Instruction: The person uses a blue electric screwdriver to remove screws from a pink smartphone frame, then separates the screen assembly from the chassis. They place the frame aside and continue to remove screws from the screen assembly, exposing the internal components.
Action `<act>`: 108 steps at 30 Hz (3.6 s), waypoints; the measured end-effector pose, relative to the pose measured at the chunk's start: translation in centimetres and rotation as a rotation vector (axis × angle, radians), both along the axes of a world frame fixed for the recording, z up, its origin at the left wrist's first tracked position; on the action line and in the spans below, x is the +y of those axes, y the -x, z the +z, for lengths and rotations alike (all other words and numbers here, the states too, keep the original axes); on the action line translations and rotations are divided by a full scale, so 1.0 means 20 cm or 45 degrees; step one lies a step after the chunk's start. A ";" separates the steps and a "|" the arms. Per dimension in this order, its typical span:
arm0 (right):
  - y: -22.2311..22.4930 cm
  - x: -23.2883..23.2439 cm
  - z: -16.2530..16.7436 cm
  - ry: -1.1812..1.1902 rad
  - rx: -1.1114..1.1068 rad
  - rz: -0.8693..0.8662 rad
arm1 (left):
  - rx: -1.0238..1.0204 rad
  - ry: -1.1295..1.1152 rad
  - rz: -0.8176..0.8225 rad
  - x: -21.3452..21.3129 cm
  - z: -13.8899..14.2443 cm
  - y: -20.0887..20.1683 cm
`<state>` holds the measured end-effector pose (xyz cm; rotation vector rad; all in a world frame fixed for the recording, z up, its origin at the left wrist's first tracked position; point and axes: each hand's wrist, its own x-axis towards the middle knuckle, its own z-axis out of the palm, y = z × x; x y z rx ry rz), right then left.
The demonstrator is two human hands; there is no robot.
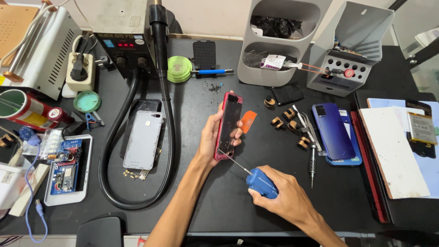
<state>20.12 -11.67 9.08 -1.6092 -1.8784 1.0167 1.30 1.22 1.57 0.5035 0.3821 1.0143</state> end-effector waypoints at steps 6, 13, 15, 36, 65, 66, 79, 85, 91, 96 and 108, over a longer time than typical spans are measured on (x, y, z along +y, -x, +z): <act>0.00 -0.01 -0.01 0.011 -0.015 -0.001 | -0.023 0.000 -0.003 0.01 0.01 0.00; 0.00 -0.01 -0.02 -0.001 0.002 0.017 | -0.021 0.011 0.001 0.00 0.02 0.00; 0.00 -0.02 -0.02 -0.022 0.000 0.020 | -0.040 0.000 -0.006 0.00 0.02 0.00; 0.01 -0.01 -0.01 0.026 -0.014 0.038 | -0.079 0.020 0.018 0.00 0.05 0.01; -0.01 -0.01 -0.03 0.044 -0.027 0.021 | -0.129 -0.035 -0.036 0.02 0.05 0.05; -0.01 -0.01 -0.03 0.037 -0.026 0.020 | -0.132 -0.038 -0.026 0.02 0.05 0.05; -0.03 -0.01 -0.04 0.030 -0.026 0.057 | -0.087 0.020 -0.079 0.03 0.04 0.07; -0.02 -0.01 -0.05 0.000 -0.022 0.094 | -0.077 0.012 -0.193 0.03 0.02 0.05; -0.04 -0.01 -0.04 0.040 -0.036 0.098 | -0.117 0.029 -0.247 0.03 0.02 0.05; -0.04 0.00 -0.03 -0.034 -0.074 0.130 | -0.119 -0.006 -0.245 0.03 0.03 0.03; -0.05 0.00 -0.05 -0.006 -0.069 0.107 | -0.087 -0.004 -0.278 0.02 0.00 0.02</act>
